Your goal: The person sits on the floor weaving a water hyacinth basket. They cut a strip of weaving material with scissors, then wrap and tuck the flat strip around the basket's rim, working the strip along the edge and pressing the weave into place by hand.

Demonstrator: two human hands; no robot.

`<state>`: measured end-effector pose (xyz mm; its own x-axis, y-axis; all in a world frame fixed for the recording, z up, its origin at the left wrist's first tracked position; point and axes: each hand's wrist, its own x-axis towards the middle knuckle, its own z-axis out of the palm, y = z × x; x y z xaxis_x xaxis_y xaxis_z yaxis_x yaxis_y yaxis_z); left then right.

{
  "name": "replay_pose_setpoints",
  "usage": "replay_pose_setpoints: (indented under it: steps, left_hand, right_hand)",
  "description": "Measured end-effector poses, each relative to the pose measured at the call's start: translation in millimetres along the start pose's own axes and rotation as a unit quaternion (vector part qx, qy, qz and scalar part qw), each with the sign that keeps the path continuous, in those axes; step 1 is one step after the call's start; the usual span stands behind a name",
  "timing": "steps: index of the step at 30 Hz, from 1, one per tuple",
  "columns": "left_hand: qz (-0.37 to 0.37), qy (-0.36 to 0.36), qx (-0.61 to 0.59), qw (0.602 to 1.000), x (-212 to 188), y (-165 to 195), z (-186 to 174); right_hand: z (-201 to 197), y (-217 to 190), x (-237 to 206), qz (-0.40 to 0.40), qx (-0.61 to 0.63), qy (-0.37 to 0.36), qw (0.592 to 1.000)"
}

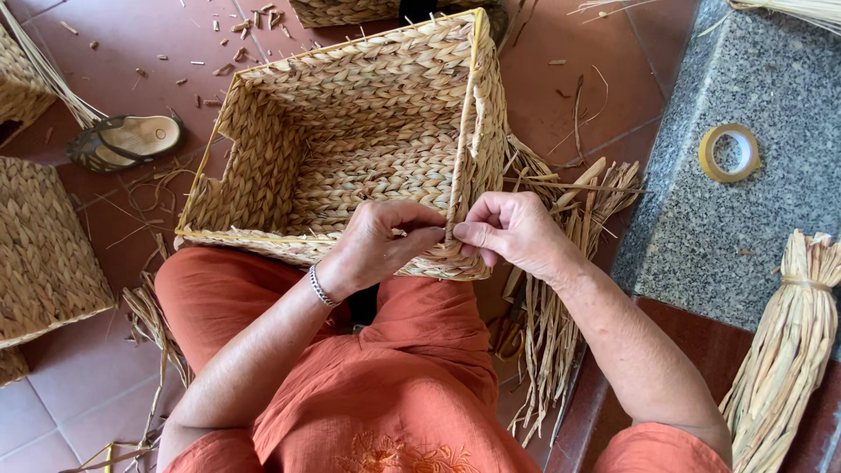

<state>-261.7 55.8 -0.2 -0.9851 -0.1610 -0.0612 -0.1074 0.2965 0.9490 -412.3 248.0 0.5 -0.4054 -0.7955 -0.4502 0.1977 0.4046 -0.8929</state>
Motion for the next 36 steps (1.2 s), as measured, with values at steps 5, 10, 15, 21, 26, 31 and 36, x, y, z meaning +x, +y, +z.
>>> replay_pose_setpoints:
  steps: [5, 10, 15, 21, 26, 31, 36]
  left_hand:
    - [-0.029, -0.005, -0.014, 0.999, 7, 1, 1]
    - [-0.094, 0.013, -0.004, 0.995, 6, 5, 0]
    - [-0.041, 0.032, -0.035, 0.998, -3, 5, -7]
    - [0.027, 0.059, -0.098, 0.993, -11, 8, 1]
    - [-0.009, 0.063, -0.091, 0.994, -17, 16, 5]
    - [0.069, 0.052, -0.042, 0.995, -18, 20, 6]
    - [0.230, 0.098, 0.088, 0.964, -22, 21, 13]
  right_hand:
    - [-3, -6, 5, 0.055, -0.009, -0.006, 0.998]
    - [-7, -14, -1, 0.064, -0.059, 0.001, 0.996]
    - [-2, -20, -12, -0.035, -0.166, 0.045, 0.984]
    - [11, -29, -30, -0.103, -0.241, 0.106, 0.959]
    - [21, -26, -39, -0.120, -0.224, 0.130, 0.958]
    - [34, -14, -43, -0.148, -0.214, 0.159, 0.952]
    - [33, -10, -47, -0.167, -0.191, 0.154, 0.955]
